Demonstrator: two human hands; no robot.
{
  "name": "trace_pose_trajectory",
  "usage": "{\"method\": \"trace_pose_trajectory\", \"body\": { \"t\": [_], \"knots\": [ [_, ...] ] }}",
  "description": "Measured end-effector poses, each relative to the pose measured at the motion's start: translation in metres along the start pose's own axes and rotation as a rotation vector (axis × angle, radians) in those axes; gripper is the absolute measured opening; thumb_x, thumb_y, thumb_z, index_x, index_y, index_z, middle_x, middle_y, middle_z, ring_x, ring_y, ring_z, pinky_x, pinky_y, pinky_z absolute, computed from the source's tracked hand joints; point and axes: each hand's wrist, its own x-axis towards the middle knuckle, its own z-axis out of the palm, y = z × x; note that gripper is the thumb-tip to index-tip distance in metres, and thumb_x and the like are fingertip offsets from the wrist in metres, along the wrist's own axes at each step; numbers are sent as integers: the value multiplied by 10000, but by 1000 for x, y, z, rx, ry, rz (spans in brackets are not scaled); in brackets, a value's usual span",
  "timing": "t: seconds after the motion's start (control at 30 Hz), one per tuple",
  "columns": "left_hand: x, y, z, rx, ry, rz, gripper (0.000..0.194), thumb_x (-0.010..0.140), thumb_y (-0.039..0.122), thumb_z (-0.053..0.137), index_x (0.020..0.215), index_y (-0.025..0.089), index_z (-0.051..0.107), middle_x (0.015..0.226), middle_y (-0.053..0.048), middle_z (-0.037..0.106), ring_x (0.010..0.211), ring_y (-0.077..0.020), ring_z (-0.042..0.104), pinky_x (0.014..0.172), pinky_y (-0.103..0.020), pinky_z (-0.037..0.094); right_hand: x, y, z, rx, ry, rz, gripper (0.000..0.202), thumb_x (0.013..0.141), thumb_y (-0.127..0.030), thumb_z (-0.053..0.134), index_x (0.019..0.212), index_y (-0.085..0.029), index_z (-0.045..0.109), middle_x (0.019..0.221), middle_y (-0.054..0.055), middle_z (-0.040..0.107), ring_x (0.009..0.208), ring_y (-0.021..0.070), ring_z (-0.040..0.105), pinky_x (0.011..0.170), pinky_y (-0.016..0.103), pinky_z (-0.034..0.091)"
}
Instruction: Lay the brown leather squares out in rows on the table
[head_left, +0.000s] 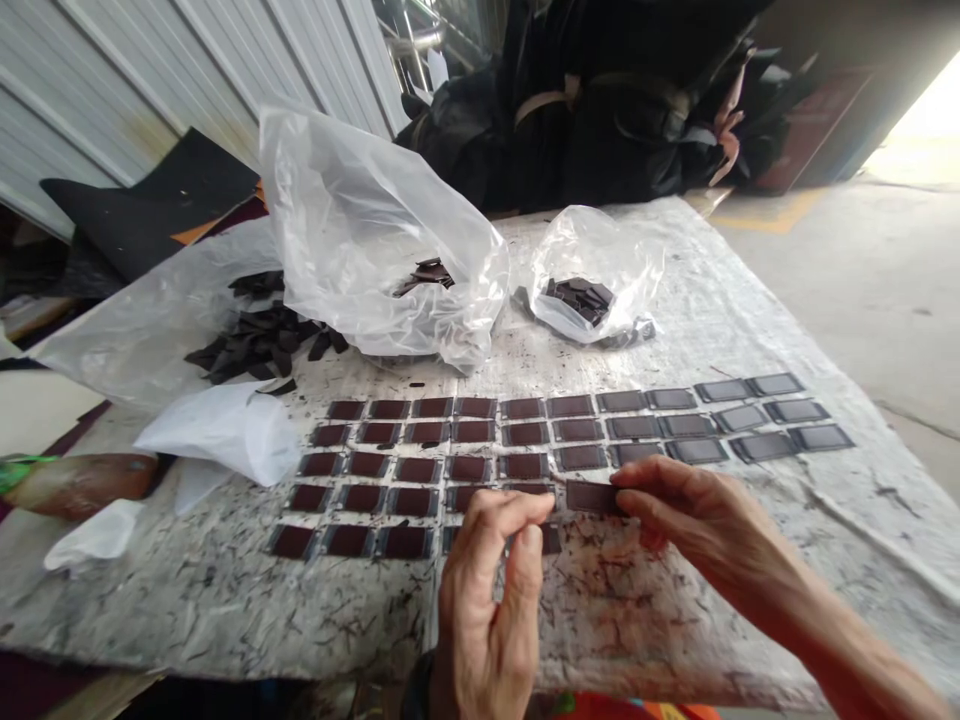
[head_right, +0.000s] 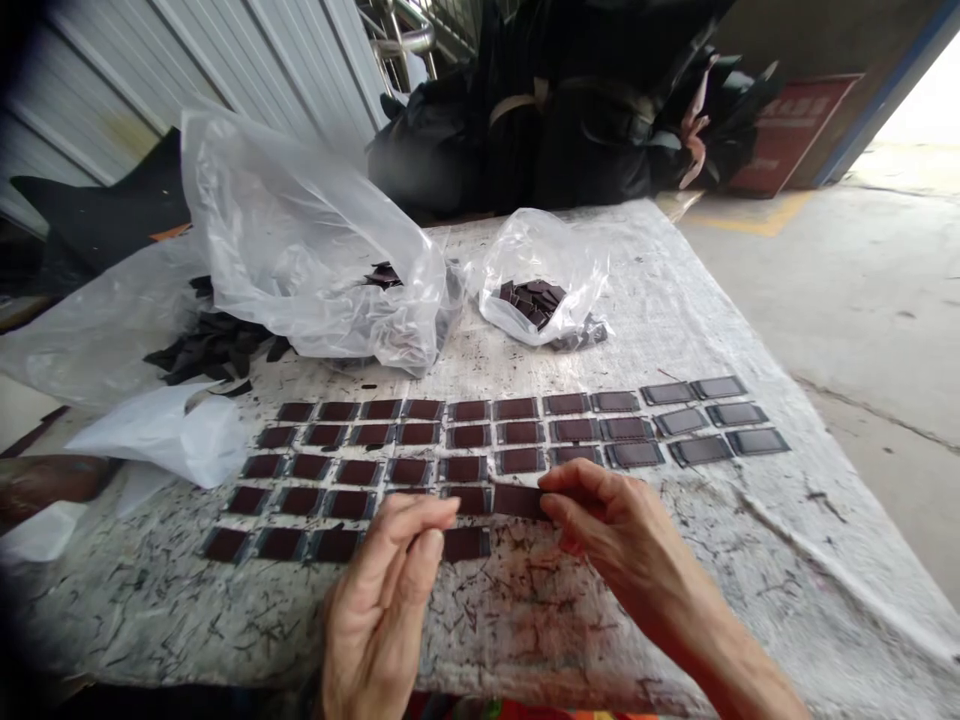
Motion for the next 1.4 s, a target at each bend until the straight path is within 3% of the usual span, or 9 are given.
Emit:
{"method": "trace_pose_trajectory", "body": {
  "t": [0.13, 0.27, 0.43, 0.53, 0.67, 0.77, 0.97, 1.17, 1.4],
  "knots": [
    [3, -14, 5, 274, -218, 251, 270, 874, 42, 407, 1042, 170, 575, 943, -52, 567, 902, -146, 536, 822, -263, 454, 7, 3, -8, -252, -28, 28, 189, 826, -382, 548, 882, -219, 626, 677, -20, 573, 576, 125, 505, 531, 250, 410],
    [-1, -20, 15, 440, -257, 343, 284, 855, 38, 404, 1038, 146, 594, 913, -80, 590, 846, -195, 529, 755, -341, 481, 10, 2, -6, -276, -33, 31, 193, 831, -388, 531, 861, -217, 616, 678, -21, 566, 570, 119, 483, 515, 240, 389],
    [2, -20, 15, 436, -225, 343, 287, 851, 42, 450, 1098, 131, 566, 830, -63, 577, 789, -181, 525, 716, -325, 480, 5, 3, -6, -223, -20, -15, 169, 866, -358, 514, 885, -210, 592, 616, -36, 548, 530, 112, 502, 467, 215, 384],
    [5, -19, 13, 454, -207, 348, 264, 847, 50, 470, 1072, 140, 575, 801, -54, 572, 764, -178, 521, 698, -321, 473, 1, 6, -4, -365, 164, -231, 109, 871, -298, 518, 865, -209, 581, 631, -22, 594, 529, 128, 562, 468, 220, 428],
    [3, -16, 13, 498, -211, 353, 204, 848, 55, 467, 952, 154, 612, 762, -47, 573, 736, -179, 515, 673, -322, 465, -2, 15, -2, -636, 327, -718, 89, 882, -160, 502, 888, -208, 576, 888, 44, 656, 757, 155, 644, 658, 243, 519],
    [-3, -17, 16, 506, -219, 376, 213, 838, 45, 474, 961, 140, 620, 775, -59, 590, 744, -186, 518, 676, -330, 466, -5, 22, -2, -710, 249, -880, 196, 887, -66, 460, 996, -193, 562, 1022, 84, 631, 884, 154, 631, 770, 258, 523],
    [-12, -26, 26, 449, -99, 486, 267, 832, 49, 453, 1009, 119, 640, 917, -78, 640, 877, -209, 548, 804, -356, 464, -9, 33, -10, -748, 114, -921, 268, 884, -50, 424, 1080, -175, 558, 1086, 112, 627, 997, 193, 597, 820, 315, 515],
    [-6, -21, 25, 661, -233, 542, 310, 852, 124, 506, 1145, 141, 606, 1184, -54, 628, 1093, -222, 554, 908, -338, 472, -8, 38, -20, -815, 38, -970, 287, 858, -147, 463, 1130, -146, 555, 1145, 145, 631, 1069, 252, 585, 885, 383, 510],
    [-11, -25, 27, 786, -294, 527, 394, 868, 139, 477, 1258, 130, 530, 1308, -69, 542, 1181, -239, 508, 933, -366, 486, -6, 29, -19, -876, 36, -999, 266, 828, -200, 481, 1080, -159, 556, 1121, 155, 647, 1037, 248, 609, 877, 364, 515]
  ]
}}
